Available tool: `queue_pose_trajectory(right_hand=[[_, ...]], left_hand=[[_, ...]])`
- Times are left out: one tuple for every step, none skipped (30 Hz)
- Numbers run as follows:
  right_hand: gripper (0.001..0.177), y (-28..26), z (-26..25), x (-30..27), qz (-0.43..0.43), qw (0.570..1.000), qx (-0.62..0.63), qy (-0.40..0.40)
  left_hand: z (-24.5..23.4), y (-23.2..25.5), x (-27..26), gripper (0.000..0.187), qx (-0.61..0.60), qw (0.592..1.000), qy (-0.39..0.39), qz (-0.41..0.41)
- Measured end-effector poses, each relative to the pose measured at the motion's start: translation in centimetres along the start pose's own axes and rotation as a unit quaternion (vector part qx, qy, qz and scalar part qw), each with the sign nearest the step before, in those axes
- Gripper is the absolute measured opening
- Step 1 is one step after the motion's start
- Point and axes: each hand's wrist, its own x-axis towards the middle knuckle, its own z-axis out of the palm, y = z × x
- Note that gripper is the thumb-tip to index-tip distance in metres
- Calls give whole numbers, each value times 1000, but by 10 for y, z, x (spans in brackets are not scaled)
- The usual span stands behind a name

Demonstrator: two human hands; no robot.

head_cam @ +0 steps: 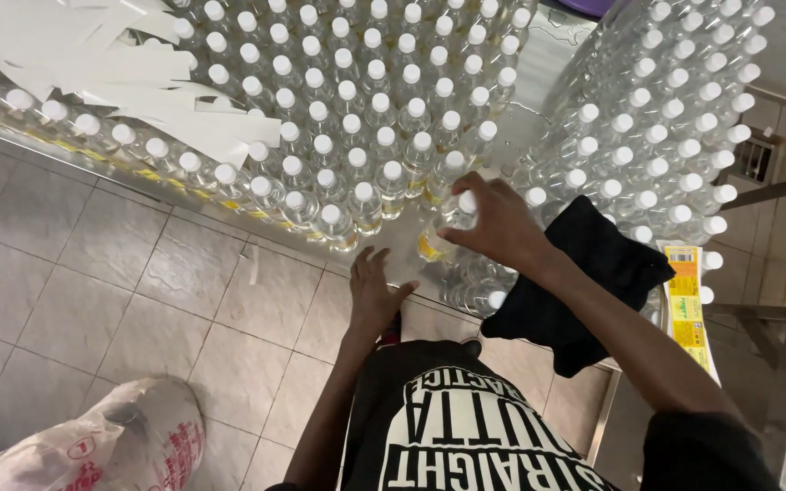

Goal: Manually peeling and applying adhesive labels to plastic water bottles at a production workstation.

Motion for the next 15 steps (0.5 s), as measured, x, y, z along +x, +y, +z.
queue_pose_trajectory(right_hand=[[64, 12, 19, 18, -17, 999, -34, -6], [62, 24, 39, 34, -34, 997, -67, -16], [62, 29, 50, 43, -32, 997, -67, -18], [60, 34, 61, 54, -48, 993, -107, -16], [59, 39, 71, 65, -64, 987, -146, -14], [59, 44, 80, 73, -66, 987, -147, -15], [59, 51, 89, 81, -65, 983, -167, -31], [60, 57, 98, 87, -63, 979, -187, -48], [60, 55, 100, 91, -64, 979, -187, -49], [59, 54, 104, 92, -83, 977, -195, -37], [58, 52, 107, 94, -102, 974, -202, -25], [58, 57, 112, 95, -100, 974, -200, -24], [59, 62, 117, 97, -131, 966, -225, 1], [60, 70, 120, 98, -162, 954, -251, 26], [60, 74, 120, 100, -160, 954, -252, 26]], left_hand=[[0, -7, -1, 87, -23, 1000, -3, -11], [0, -14, -5, 82, -46, 999, -7, -26], [-1, -13, -9, 82, -46, 998, -9, -28], [-1, -12, -11, 77, -49, 998, -20, -31], [-1, -11, -14, 72, -51, 998, -31, -33], [3, -17, -15, 72, -52, 998, -30, -34], [8, -24, -16, 72, -49, 997, -47, -31], [13, -30, -18, 72, -46, 996, -65, -29], [14, -31, -18, 72, -46, 996, -65, -30], [15, -34, -20, 72, -47, 996, -75, -29], [17, -36, -22, 71, -48, 995, -85, -28], [17, -39, -22, 71, -46, 995, -87, -28], [18, -42, -21, 71, -48, 994, -93, -23], [22, -43, -21, 71, -53, 994, -99, -18], [23, -41, -18, 71, -53, 993, -100, -17]])
